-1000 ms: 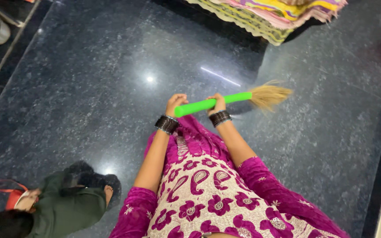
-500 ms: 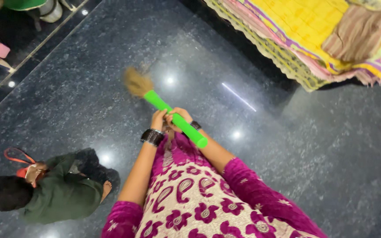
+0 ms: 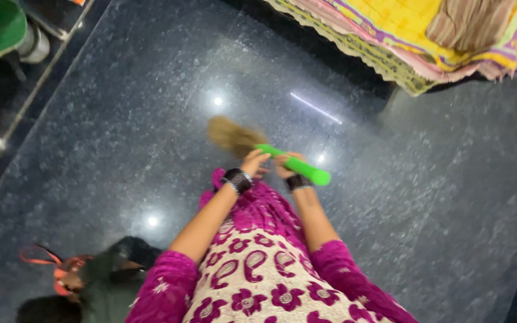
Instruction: The person sweeps a dark tiled floor with a green-handled broom, moving around furniture and a green plastic chair. The person briefly lifts and repositions the chair to sweep underneath it before continuing to sweep the rest of the room.
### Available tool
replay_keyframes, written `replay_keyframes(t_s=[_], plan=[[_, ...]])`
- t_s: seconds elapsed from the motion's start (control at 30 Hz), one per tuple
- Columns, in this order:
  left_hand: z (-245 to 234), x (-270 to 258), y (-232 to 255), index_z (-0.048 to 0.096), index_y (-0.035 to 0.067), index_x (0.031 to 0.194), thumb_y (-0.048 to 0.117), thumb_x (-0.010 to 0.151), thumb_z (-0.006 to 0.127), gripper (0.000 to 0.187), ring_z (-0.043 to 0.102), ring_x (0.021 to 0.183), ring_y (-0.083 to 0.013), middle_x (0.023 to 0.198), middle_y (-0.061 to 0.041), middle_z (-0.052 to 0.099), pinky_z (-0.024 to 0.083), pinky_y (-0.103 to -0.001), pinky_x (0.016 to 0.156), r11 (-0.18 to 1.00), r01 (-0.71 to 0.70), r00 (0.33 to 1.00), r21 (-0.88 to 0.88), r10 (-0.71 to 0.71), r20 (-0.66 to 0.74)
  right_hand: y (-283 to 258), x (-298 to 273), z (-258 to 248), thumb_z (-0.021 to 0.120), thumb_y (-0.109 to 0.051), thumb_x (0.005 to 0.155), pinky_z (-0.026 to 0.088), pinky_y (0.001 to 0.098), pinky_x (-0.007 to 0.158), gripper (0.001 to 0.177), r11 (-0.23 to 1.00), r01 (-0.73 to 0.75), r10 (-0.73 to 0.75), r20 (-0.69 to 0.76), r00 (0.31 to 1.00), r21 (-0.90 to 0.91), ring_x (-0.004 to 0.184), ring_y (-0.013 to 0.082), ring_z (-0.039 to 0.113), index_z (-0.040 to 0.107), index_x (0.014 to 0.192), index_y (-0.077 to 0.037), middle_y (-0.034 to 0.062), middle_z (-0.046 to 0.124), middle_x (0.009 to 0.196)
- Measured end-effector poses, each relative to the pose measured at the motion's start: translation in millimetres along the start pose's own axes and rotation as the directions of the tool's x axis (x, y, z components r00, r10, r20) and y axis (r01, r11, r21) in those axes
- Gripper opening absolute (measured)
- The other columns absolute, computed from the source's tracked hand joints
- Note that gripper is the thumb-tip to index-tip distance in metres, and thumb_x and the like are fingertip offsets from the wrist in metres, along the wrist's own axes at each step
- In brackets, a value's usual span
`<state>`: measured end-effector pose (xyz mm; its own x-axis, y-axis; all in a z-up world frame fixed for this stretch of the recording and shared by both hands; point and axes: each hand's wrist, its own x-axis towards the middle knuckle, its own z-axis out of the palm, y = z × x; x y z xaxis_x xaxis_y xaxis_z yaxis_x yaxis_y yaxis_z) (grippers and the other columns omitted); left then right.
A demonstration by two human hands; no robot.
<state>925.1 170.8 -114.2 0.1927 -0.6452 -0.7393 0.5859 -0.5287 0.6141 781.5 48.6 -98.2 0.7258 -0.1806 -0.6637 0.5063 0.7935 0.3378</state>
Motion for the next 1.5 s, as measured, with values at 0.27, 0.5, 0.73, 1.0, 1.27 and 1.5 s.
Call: replay_keyframes(t_s=[0.27, 0.5, 0.73, 1.0, 1.27, 1.5], plan=[[3.0, 19.5, 31.0, 0.042, 0.019, 0.15, 0.044, 0.09, 0.068, 0.07, 0.074, 0.095, -0.0308, 0.139, -0.014, 0.062, 0.055, -0.044, 0.072, 1.0, 0.002, 0.979, 0.013, -0.005, 0.206, -69.6, -121.7, 2.2, 0.057, -0.006, 0.081, 0.058, 0.028, 0.061, 0.028, 0.859, 0.489, -0.504, 0.083, 0.86, 0.15, 0.066, 0.0221, 0.06, 0.056, 0.102, 0.012, 0.0156, 0.057, 0.078], [-70.2, 7.2, 45.9, 0.041, 0.018, 0.148, 0.042, 0.089, 0.064, 0.067, 0.072, 0.099, -0.0367, 0.137, -0.018, 0.061, 0.056, -0.051, 0.072, 0.993, 0.081, 0.973, -0.083, -0.061, 0.222, 25.4, -14.0, 9.6, 0.062, -0.003, 0.081, 0.055, 0.0383, 0.066, 0.015, 0.691, 0.652, -0.678, 0.033, 0.734, -0.313, 0.065, 0.0256, 0.057, 0.049, 0.084, -0.009, 0.011, 0.055, 0.073], [-139.9, -18.6, 76.7, 0.026, 0.015, 0.154, 0.047, 0.089, 0.063, 0.081, 0.065, 0.113, -0.0471, 0.138, -0.026, 0.054, 0.057, -0.061, 0.088, 0.954, 0.195, 0.947, -0.23, -0.122, 0.296, 111.1, 62.2, 25.1, 0.06, -0.008, 0.088, 0.054, 0.0319, 0.061, 0.011, 0.823, 0.343, -0.357, 0.058, 0.932, -0.452, 0.062, 0.0212, 0.057, 0.05, 0.083, -0.005, 0.0094, 0.056, 0.073], [-207.7, -24.8, 107.8, 0.054, 0.013, 0.105, 0.049, 0.091, 0.07, 0.042, 0.06, 0.069, -0.0266, 0.085, -0.01, 0.058, 0.051, -0.042, 0.06, 0.896, 0.254, 0.953, -0.364, -0.168, 0.25, 207.4, 118.2, 51.0, 0.06, -0.014, 0.091, 0.053, 0.0285, 0.061, 0.015, 0.791, -0.155, 0.229, 0.052, 0.972, -0.593, 0.068, 0.0165, 0.063, 0.063, 0.1, -0.002, 0.0092, 0.066, 0.086], [-252.9, -3.5, 113.5, 0.064, 0.009, 0.081, 0.041, 0.087, 0.069, 0.032, 0.048, 0.038, -0.0096, 0.055, 0.0, 0.056, 0.042, -0.021, 0.033, 0.925, 0.22, 0.967, -0.31, -0.248, -0.056, 253.0, 181.5, 79.1, 0.065, -0.013, 0.091, 0.059, 0.0304, 0.069, 0.021, 0.717, -0.482, 0.469, -0.163, 0.868, -0.504, 0.076, 0.022, 0.067, 0.06, 0.1, 0.005, 0.0149, 0.065, 0.089], [-163.6, 19.6, 85.3, 0.062, 0.022, 0.068, 0.053, 0.081, 0.069, 0.034, 0.044, 0.037, -0.0151, 0.05, 0.004, 0.052, 0.037, -0.032, 0.036, 0.908, 0.355, 0.874, 0.224, -0.407, 0.264, 228.4, 116.0, -4.6, 0.062, -0.004, 0.093, 0.061, 0.0297, 0.062, 0.012, 0.305, 0.587, -0.442, 0.434, 0.785, -0.75, 0.071, 0.0206, 0.067, 0.062, 0.103, 0.002, 0.0127, 0.064, 0.084]])
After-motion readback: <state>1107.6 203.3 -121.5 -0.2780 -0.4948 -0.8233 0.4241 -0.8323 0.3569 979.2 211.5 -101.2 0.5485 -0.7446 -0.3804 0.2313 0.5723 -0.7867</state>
